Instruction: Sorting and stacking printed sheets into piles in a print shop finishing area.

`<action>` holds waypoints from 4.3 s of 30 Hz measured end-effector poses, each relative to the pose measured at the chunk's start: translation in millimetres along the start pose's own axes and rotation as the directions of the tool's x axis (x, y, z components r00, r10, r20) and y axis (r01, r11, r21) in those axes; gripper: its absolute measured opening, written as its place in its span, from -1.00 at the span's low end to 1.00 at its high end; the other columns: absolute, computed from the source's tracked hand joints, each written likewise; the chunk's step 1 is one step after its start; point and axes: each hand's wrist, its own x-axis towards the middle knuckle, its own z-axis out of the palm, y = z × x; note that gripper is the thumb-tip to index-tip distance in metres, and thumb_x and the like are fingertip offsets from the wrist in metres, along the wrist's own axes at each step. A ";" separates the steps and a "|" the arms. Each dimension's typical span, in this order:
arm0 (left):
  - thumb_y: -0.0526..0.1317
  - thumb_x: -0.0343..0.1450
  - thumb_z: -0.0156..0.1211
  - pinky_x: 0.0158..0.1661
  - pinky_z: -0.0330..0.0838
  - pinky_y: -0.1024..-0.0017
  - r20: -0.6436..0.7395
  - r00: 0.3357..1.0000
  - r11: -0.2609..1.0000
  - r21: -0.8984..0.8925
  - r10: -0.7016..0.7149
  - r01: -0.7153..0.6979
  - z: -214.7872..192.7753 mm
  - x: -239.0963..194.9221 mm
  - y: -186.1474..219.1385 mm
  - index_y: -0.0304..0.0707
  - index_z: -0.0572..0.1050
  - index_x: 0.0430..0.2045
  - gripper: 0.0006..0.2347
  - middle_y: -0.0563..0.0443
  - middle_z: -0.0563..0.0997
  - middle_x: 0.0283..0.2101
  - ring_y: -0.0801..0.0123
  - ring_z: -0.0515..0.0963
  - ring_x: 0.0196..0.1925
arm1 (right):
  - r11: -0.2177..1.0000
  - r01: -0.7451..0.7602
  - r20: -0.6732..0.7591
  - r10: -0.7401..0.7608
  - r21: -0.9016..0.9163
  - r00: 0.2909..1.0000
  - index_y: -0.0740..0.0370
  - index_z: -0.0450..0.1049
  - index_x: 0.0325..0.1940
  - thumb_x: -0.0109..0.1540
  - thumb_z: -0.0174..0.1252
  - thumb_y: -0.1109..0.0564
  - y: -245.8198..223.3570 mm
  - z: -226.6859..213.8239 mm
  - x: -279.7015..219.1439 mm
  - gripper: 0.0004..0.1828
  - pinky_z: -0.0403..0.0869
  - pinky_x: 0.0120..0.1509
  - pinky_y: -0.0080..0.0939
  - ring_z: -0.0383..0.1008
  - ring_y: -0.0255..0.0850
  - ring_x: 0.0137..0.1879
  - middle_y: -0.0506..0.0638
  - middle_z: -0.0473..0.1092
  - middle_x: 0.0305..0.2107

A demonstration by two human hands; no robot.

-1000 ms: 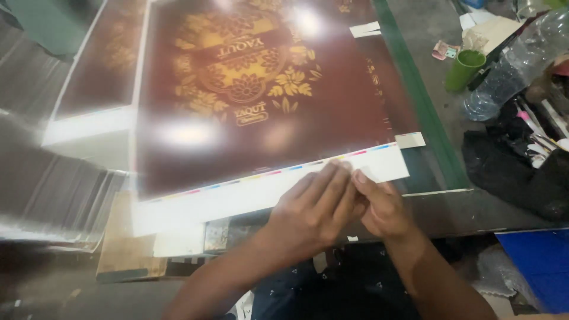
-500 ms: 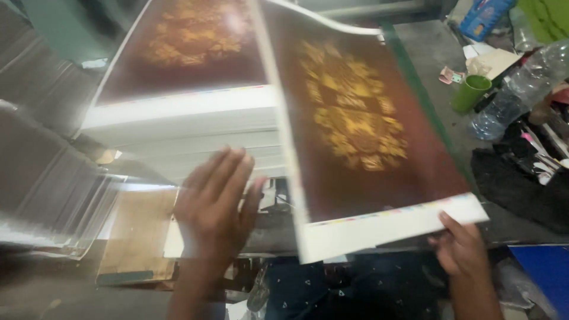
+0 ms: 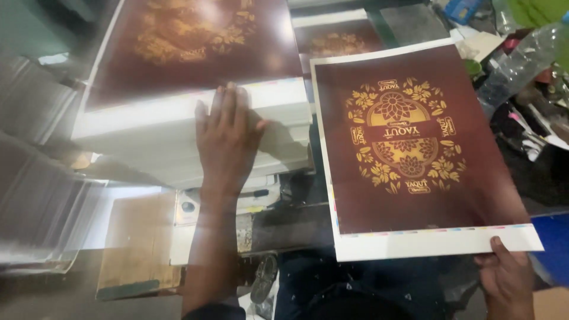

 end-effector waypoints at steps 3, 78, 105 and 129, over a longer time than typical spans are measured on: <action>0.02 0.50 0.35 0.37 0.14 -0.15 -0.040 0.999 0.999 0.023 -0.028 0.029 6.7 -3.1 -2.7 -0.29 0.38 0.26 -0.48 -0.22 0.43 0.36 -0.03 0.38 0.43 | 0.995 0.032 0.067 -0.038 0.090 0.997 0.19 0.30 0.21 0.47 0.09 0.26 -0.3 -1.0 -12.9 -0.77 0.50 -0.20 -0.24 0.52 -0.19 -0.07 0.00 0.45 -0.10; -0.15 0.53 0.25 0.25 0.43 0.15 0.003 0.824 0.732 -0.462 0.566 -0.501 -116.2 -40.1 128.6 -0.09 0.61 -0.14 -0.88 -0.03 0.63 0.09 0.24 0.61 0.22 | 0.883 -0.415 0.342 0.329 0.218 0.880 0.09 0.36 0.15 0.32 0.18 0.17 -1.9 188.7 32.7 -0.68 0.44 -0.42 -0.29 0.50 -0.31 -0.27 -0.09 0.47 -0.26; -0.19 0.53 0.34 0.15 0.54 0.12 0.029 1.000 0.993 0.118 -0.012 0.008 -40.8 7.1 33.3 -0.37 0.54 0.10 -0.70 -0.25 0.62 0.17 -0.07 0.62 0.23 | 0.943 -0.321 0.105 0.330 -0.090 0.938 0.03 0.32 0.30 0.33 0.10 0.20 34.5 60.0 42.7 -0.57 0.40 -0.41 -0.22 0.47 -0.25 -0.25 -0.06 0.45 -0.15; -0.34 0.64 0.21 -0.41 0.47 0.28 -0.245 0.960 0.967 0.243 0.139 -0.078 -42.0 15.0 31.4 -0.28 0.57 -0.26 -0.92 -0.11 0.59 -0.35 0.22 0.60 -0.41 | 0.872 -0.386 0.212 0.456 -0.302 0.864 0.19 0.17 0.51 0.33 0.07 0.08 20.5 161.4 65.9 -0.35 0.47 -0.17 -0.13 0.57 -0.01 -0.05 0.22 0.51 -0.03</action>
